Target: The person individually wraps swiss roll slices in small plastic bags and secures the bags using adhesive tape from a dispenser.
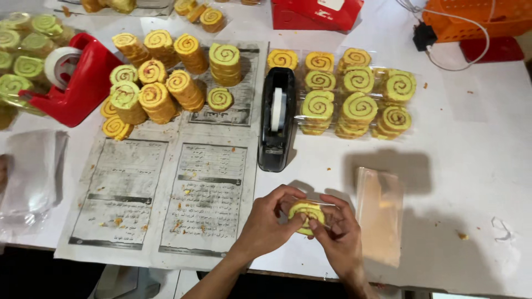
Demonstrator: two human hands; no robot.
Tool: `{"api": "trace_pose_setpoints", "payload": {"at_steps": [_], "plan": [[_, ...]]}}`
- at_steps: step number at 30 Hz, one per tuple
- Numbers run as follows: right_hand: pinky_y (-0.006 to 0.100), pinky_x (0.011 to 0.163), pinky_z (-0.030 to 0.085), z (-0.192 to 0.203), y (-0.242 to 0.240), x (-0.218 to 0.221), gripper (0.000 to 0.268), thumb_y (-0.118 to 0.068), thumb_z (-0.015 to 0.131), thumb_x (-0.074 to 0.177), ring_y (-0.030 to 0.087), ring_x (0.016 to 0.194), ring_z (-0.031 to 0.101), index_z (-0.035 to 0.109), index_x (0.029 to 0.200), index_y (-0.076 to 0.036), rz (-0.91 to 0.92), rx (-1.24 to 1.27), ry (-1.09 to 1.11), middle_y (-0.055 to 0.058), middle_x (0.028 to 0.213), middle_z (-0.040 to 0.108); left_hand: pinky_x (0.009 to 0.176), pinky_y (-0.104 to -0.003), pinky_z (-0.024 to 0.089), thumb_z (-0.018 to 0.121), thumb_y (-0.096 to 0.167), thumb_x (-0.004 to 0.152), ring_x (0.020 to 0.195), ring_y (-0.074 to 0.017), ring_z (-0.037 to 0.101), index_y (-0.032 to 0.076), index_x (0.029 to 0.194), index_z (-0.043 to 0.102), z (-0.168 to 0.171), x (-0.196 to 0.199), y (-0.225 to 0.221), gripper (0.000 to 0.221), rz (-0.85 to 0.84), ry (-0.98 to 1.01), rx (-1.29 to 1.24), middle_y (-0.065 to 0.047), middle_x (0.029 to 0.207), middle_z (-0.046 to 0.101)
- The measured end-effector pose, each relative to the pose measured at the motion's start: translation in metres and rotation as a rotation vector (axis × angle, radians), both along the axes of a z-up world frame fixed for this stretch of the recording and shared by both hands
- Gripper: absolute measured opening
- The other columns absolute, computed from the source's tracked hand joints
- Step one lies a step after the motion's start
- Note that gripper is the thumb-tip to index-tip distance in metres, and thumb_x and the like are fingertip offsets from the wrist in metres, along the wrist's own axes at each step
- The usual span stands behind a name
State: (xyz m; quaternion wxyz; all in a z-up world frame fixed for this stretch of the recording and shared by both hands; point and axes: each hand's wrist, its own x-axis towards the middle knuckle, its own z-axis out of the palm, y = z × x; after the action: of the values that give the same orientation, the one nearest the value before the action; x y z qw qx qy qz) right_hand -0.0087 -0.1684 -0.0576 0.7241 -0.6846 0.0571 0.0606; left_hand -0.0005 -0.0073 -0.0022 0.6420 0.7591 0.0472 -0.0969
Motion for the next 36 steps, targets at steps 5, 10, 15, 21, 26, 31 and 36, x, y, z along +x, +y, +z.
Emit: {"api": "trace_pose_setpoints", "payload": {"at_steps": [5,10,15,21,26,31,36], "plan": [[0.031,0.051,0.06,-0.002,-0.003,-0.004,0.049,-0.005,0.069,0.074,0.019,0.068,0.067,0.053,0.12,-0.003,-0.009,0.02,0.007,0.012,0.092,0.071,0.058,-0.02,0.043,0.068,0.014,0.074,0.058,-0.0064,0.048,0.016,0.096,0.068,-0.006,-0.002,-0.002,0.022,-0.006,-0.016,0.008,0.004,0.069,0.063],[0.031,0.05,0.055,0.008,-0.003,-0.006,0.049,-0.01,0.065,0.079,0.02,0.066,0.062,0.048,0.125,0.0,0.052,0.096,-0.097,0.014,0.093,0.067,0.052,-0.02,0.041,0.069,0.016,0.076,0.056,-0.0052,0.048,0.017,0.1,0.068,-0.009,-0.003,-0.002,0.024,-0.009,-0.044,0.026,0.005,0.064,0.059],[0.032,0.052,0.059,0.001,0.0,-0.008,0.066,0.001,0.072,0.07,0.02,0.063,0.063,0.044,0.129,-0.004,0.035,0.122,-0.021,0.014,0.094,0.064,0.057,-0.019,0.046,0.069,0.014,0.074,0.059,-0.0055,0.055,0.014,0.096,0.065,-0.011,-0.004,-0.006,0.022,0.009,-0.087,-0.032,0.0,0.087,0.074],[0.03,0.054,0.059,0.005,-0.001,-0.007,0.064,0.006,0.071,0.069,0.02,0.067,0.064,0.044,0.127,-0.004,0.074,0.117,-0.016,0.016,0.092,0.065,0.058,-0.019,0.049,0.07,0.014,0.074,0.066,-0.0065,0.068,0.014,0.094,0.065,-0.012,-0.004,-0.007,0.021,0.025,-0.032,-0.043,-0.001,0.075,0.073],[0.03,0.051,0.056,0.004,-0.003,-0.004,0.061,0.0,0.071,0.072,0.019,0.059,0.059,0.045,0.127,-0.005,0.101,0.132,-0.019,0.015,0.089,0.065,0.052,-0.02,0.041,0.072,0.019,0.075,0.053,-0.0045,0.051,0.015,0.094,0.068,-0.014,-0.002,-0.006,0.02,0.016,-0.015,-0.005,0.003,0.06,0.063],[0.034,0.052,0.057,0.022,0.0,-0.007,0.057,-0.011,0.067,0.076,0.022,0.067,0.062,0.047,0.129,-0.007,0.079,0.086,0.105,0.013,0.085,0.064,0.054,-0.019,0.044,0.072,0.017,0.075,0.058,-0.0048,0.059,0.015,0.093,0.066,-0.018,-0.003,-0.005,0.02,-0.028,-0.048,-0.011,0.004,0.08,0.072],[0.031,0.051,0.059,0.008,-0.005,-0.009,0.058,-0.005,0.07,0.073,0.018,0.063,0.061,0.047,0.126,-0.006,0.056,0.056,0.091,0.013,0.083,0.065,0.056,-0.018,0.047,0.074,0.016,0.072,0.062,-0.0063,0.063,0.012,0.089,0.066,-0.017,-0.002,-0.009,0.019,-0.016,0.016,-0.068,0.001,0.081,0.074]]}}
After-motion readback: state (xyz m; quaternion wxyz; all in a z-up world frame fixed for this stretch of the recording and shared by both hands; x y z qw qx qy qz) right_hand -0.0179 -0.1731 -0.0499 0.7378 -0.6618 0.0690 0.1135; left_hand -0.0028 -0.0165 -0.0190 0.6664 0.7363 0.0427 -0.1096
